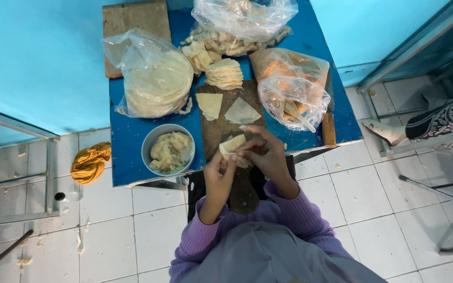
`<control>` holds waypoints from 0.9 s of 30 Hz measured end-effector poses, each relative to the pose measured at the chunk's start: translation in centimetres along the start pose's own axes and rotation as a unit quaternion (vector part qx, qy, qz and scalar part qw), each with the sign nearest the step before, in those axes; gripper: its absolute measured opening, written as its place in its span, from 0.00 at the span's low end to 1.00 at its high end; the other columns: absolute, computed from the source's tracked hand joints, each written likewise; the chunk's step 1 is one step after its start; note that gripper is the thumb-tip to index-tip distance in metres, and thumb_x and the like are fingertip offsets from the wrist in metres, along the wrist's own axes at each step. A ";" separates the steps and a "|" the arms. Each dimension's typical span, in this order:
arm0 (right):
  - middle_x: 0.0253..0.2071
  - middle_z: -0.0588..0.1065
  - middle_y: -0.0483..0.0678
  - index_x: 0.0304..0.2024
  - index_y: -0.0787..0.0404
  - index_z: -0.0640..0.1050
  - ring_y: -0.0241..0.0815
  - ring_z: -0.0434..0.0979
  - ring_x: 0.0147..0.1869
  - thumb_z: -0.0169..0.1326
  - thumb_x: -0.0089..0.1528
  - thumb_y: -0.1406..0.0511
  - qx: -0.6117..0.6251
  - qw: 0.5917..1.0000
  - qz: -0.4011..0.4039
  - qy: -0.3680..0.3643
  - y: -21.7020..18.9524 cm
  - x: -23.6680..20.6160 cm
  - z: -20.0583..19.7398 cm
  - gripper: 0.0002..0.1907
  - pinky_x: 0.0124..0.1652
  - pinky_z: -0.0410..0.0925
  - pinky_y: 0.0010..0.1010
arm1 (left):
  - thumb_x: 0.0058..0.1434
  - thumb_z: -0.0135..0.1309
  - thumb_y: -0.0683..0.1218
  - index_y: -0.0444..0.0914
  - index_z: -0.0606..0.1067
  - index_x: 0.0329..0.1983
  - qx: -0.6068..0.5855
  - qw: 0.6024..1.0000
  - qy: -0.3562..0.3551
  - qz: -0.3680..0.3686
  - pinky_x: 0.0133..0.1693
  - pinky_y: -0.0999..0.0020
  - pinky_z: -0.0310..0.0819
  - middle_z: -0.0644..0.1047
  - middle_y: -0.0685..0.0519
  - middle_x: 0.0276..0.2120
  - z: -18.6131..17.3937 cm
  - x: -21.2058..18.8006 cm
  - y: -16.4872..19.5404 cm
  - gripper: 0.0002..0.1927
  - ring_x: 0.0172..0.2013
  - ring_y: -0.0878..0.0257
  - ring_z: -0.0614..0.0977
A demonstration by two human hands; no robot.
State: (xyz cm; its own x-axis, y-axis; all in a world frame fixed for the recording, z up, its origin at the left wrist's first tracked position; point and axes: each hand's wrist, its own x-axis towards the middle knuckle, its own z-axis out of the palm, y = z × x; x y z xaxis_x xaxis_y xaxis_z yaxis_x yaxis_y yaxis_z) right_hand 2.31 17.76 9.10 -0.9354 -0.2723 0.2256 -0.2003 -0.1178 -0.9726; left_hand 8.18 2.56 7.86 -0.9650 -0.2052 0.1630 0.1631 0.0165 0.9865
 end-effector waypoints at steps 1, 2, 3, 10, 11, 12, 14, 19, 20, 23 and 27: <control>0.37 0.82 0.51 0.63 0.64 0.71 0.35 0.82 0.41 0.62 0.57 0.81 0.001 1.000 0.027 0.004 0.1 -0.1 0.0 0.32 0.41 0.74 0.25 | 0.68 0.55 0.38 0.30 0.71 0.64 -0.029 0.999 -0.017 0.021 0.37 0.79 0.71 0.80 0.54 0.38 0.0 -0.1 0.2 0.21 0.36 0.76 0.76; 0.36 0.82 0.51 0.63 0.64 0.72 0.35 0.81 0.37 0.61 0.58 0.81 0.003 0.999 0.054 0.008 0.1 -0.1 -0.1 0.31 0.37 0.74 0.25 | 0.66 0.56 0.37 0.30 0.68 0.66 -0.057 0.997 -0.035 0.043 0.41 0.79 0.75 0.81 0.53 0.44 0.0 -0.1 0.4 0.25 0.40 0.76 0.78; 0.35 0.83 0.51 0.63 0.64 0.72 0.35 0.80 0.33 0.61 0.58 0.81 0.004 0.997 0.081 0.010 0.1 -0.2 -0.1 0.31 0.34 0.74 0.25 | 0.66 0.57 0.37 0.30 0.68 0.67 -0.046 0.998 -0.033 0.042 0.42 0.79 0.76 0.81 0.53 0.44 -0.1 -0.1 0.4 0.26 0.41 0.75 0.79; 0.43 0.80 0.49 0.65 0.63 0.69 0.33 0.80 0.47 0.59 0.61 0.79 0.072 0.997 0.025 -0.012 -0.6 0.2 -0.1 0.30 0.44 0.73 0.22 | 0.68 0.52 0.37 0.31 0.70 0.68 -0.053 0.999 -0.009 0.006 0.41 0.80 0.75 0.83 0.54 0.43 -0.4 0.3 0.3 0.24 0.39 0.76 0.80; 0.45 0.80 0.48 0.66 0.63 0.67 0.33 0.80 0.50 0.59 0.60 0.78 0.060 0.997 -0.004 -0.047 -0.8 0.1 -0.2 0.32 0.48 0.73 0.23 | 0.69 0.52 0.38 0.31 0.70 0.67 -0.051 0.999 -0.001 0.019 0.41 0.80 0.76 0.83 0.55 0.44 -0.4 0.3 0.2 0.23 0.40 0.76 0.81; 0.47 0.79 0.47 0.67 0.62 0.66 0.34 0.79 0.52 0.59 0.59 0.78 0.047 0.995 -0.032 -0.082 -1.0 0.0 -0.2 0.34 0.52 0.73 0.24 | 0.68 0.53 0.39 0.32 0.72 0.66 -0.015 1.000 0.012 0.016 0.36 0.80 0.73 0.82 0.56 0.38 -0.5 0.3 0.2 0.22 0.35 0.77 0.78; 0.43 0.80 0.47 0.64 0.63 0.68 0.34 0.80 0.47 0.66 0.55 0.77 -0.071 0.994 -0.056 -0.066 -1.0 -0.4 0.2 0.36 0.48 0.73 0.24 | 0.68 0.57 0.41 0.33 0.75 0.64 0.057 0.998 0.035 0.010 0.28 0.80 0.67 0.79 0.59 0.27 -0.6 0.1 0.0 0.21 0.27 0.78 0.73; 0.40 0.79 0.47 0.64 0.64 0.72 0.34 0.80 0.45 0.62 0.60 0.78 -0.017 0.999 0.029 -0.015 -0.2 0.3 -0.5 0.29 0.45 0.75 0.25 | 0.72 0.57 0.45 0.31 0.79 0.48 0.053 0.998 0.035 -0.012 0.25 0.78 0.54 0.73 0.61 0.23 -1.1 0.3 -1.4 0.11 0.24 0.78 0.65; 0.40 0.79 0.47 0.64 0.64 0.72 0.34 0.80 0.44 0.61 0.61 0.78 0.025 0.998 0.048 -0.015 -0.1 1.2 -1.3 0.28 0.44 0.75 0.26 | 0.74 0.57 0.46 0.30 0.80 0.42 0.058 0.997 0.040 -0.023 0.25 0.78 0.53 0.71 0.60 0.21 -1.2 0.4 -1.8 0.12 0.24 0.78 0.65; 0.41 0.79 0.47 0.63 0.64 0.70 0.36 0.82 0.43 0.58 0.62 0.78 0.034 0.998 0.004 0.058 0.0 4.0 -3.1 0.26 0.41 0.76 0.28 | 0.72 0.53 0.46 0.30 0.80 0.47 -0.047 0.997 0.054 -0.014 0.25 0.79 0.57 0.76 0.63 0.25 -1.6 0.3 -2.6 0.13 0.24 0.80 0.68; 0.47 0.79 0.53 0.62 0.66 0.68 0.42 0.84 0.46 0.56 0.67 0.77 -0.259 0.927 -0.227 0.147 0.1 7.2 -3.1 0.22 0.43 0.79 0.32 | 0.72 0.53 0.46 0.30 0.80 0.46 -0.059 0.996 0.068 -0.028 0.25 0.80 0.54 0.73 0.63 0.25 -1.7 0.2 -3.1 0.13 0.24 0.79 0.65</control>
State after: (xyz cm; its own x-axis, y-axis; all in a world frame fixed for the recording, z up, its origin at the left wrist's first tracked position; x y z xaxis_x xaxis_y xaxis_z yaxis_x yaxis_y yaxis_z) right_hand -5.38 18.74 10.42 -0.7440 -0.0253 0.6677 -0.6347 0.3392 -0.6943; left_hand 7.84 0.77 4.85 -0.9379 -0.3333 0.0962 0.1408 -0.1126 0.9836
